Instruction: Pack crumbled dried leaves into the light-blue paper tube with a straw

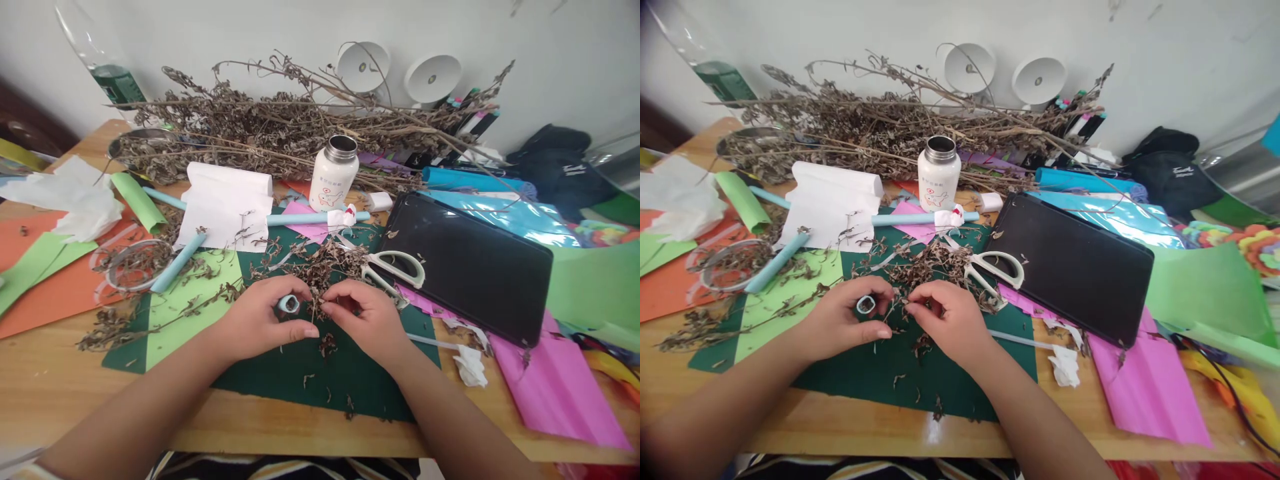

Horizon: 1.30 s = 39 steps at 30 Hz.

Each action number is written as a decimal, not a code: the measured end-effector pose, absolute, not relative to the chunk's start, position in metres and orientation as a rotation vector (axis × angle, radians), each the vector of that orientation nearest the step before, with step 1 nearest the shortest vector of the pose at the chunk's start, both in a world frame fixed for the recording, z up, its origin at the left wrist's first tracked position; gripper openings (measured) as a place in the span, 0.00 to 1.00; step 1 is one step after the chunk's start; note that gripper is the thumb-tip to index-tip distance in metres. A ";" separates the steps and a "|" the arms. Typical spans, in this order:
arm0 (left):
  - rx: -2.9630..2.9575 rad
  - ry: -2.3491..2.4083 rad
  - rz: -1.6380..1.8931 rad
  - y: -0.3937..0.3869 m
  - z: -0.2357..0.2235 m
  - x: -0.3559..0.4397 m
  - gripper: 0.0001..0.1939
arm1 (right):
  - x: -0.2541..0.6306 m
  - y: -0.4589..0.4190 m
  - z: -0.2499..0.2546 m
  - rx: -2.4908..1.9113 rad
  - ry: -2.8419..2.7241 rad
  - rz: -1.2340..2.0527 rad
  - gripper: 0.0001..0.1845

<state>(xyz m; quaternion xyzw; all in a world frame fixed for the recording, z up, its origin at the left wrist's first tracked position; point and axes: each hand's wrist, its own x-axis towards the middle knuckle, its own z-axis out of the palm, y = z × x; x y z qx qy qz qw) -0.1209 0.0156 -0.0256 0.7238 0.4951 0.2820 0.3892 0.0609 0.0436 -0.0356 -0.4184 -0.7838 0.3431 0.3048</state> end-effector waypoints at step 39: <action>1.690 1.102 0.524 0.003 -0.024 -0.096 0.09 | 0.059 0.034 -0.029 -0.488 -2.000 0.647 0.09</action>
